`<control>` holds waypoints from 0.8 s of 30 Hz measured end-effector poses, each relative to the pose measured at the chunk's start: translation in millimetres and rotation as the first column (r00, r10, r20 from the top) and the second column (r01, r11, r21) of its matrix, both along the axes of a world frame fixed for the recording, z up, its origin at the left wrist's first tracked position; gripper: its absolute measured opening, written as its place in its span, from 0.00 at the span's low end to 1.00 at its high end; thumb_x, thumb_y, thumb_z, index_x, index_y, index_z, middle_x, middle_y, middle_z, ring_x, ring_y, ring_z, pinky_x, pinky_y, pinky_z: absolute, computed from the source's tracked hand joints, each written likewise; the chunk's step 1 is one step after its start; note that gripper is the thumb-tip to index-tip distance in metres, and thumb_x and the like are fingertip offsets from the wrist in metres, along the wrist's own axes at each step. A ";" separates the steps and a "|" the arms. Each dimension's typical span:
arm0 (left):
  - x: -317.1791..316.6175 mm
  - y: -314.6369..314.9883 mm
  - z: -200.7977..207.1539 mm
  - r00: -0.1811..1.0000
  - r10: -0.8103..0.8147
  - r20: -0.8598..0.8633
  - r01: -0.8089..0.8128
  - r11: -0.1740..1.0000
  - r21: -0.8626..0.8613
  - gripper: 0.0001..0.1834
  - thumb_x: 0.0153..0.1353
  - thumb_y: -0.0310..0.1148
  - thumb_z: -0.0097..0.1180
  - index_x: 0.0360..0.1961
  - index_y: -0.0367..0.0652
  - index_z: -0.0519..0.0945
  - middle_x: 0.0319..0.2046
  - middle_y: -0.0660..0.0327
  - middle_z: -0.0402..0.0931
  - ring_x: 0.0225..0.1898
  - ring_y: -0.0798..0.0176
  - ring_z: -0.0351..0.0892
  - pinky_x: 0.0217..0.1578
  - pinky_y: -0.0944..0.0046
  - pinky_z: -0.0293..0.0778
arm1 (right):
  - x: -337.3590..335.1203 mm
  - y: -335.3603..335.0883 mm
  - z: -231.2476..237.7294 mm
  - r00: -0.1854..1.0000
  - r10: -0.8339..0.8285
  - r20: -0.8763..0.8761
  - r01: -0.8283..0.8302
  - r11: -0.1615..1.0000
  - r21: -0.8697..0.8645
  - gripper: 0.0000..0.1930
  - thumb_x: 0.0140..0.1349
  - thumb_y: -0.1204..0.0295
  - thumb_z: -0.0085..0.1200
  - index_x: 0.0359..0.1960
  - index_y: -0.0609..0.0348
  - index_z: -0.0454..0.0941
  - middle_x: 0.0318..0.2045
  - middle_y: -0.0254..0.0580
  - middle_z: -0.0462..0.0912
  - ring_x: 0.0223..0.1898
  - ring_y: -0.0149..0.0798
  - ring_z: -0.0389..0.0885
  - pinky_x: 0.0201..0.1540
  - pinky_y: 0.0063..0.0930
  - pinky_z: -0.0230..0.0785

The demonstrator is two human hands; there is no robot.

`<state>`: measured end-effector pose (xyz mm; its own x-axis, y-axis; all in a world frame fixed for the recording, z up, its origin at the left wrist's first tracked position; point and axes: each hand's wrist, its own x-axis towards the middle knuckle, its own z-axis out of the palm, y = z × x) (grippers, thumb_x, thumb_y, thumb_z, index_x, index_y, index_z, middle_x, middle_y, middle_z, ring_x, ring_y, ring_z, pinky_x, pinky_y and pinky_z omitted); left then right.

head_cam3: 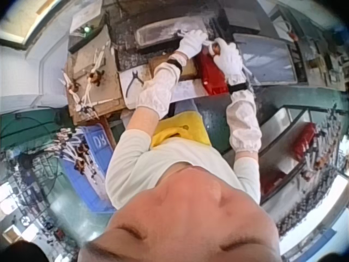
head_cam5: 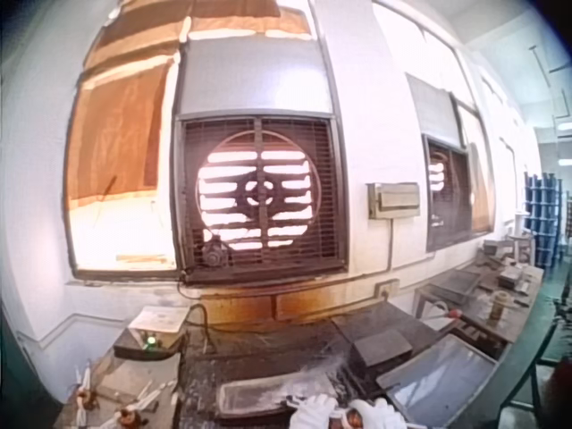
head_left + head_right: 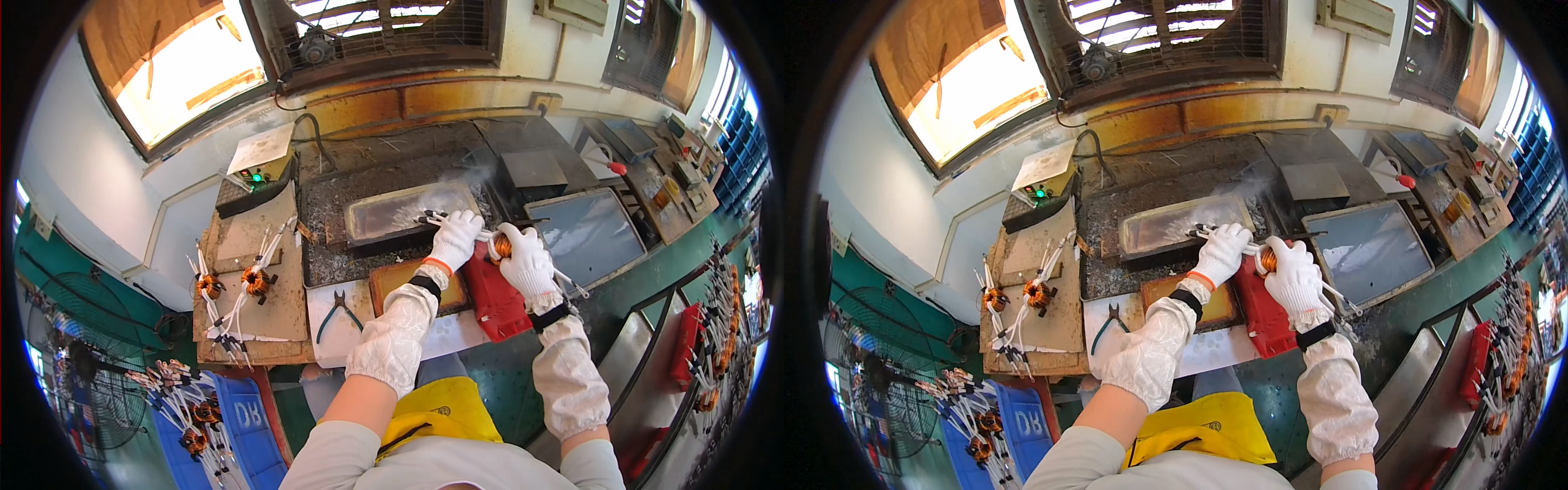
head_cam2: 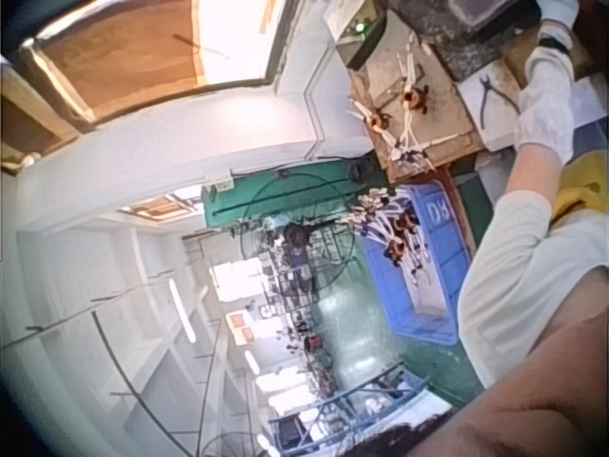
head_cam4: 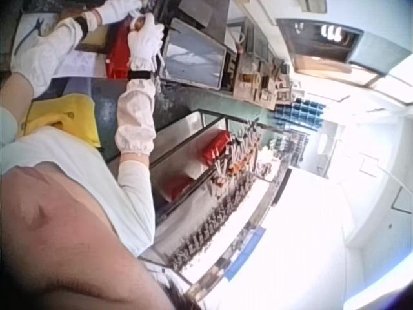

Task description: Dipping bundles of electrical wire ends into a molten solder bath to tin them.

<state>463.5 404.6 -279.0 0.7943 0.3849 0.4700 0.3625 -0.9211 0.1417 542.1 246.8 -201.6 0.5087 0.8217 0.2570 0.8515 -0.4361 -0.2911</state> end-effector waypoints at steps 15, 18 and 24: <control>0.9 -29.4 6.9 0.995 -0.098 0.033 0.093 0.987 0.132 0.08 0.55 0.39 0.53 0.30 0.48 0.73 0.31 0.60 0.72 0.39 0.56 0.75 0.41 0.58 0.72 | -7.0 -36.2 -5.1 0.997 -0.056 -0.048 0.056 0.998 -0.005 0.25 0.48 0.75 0.58 0.51 0.42 0.72 0.42 0.53 0.74 0.42 0.58 0.78 0.43 0.49 0.73; -2.1 -37.8 10.2 0.993 -0.101 0.068 0.091 0.986 0.138 0.09 0.54 0.39 0.53 0.30 0.47 0.73 0.30 0.60 0.71 0.39 0.56 0.74 0.44 0.57 0.72 | -7.4 -40.5 -7.7 0.997 -0.057 -0.056 0.057 0.998 0.001 0.26 0.48 0.75 0.58 0.51 0.42 0.71 0.42 0.54 0.73 0.42 0.59 0.77 0.43 0.50 0.73; -23.8 -68.4 14.5 0.919 -0.042 0.392 -0.034 0.982 0.185 0.19 0.55 0.35 0.49 0.49 0.44 0.73 0.48 0.52 0.70 0.57 0.48 0.67 0.61 0.52 0.61 | -2.4 -49.2 -22.8 0.995 -0.018 -0.096 0.032 0.989 0.147 0.27 0.47 0.77 0.57 0.52 0.43 0.71 0.44 0.53 0.74 0.46 0.59 0.75 0.47 0.49 0.71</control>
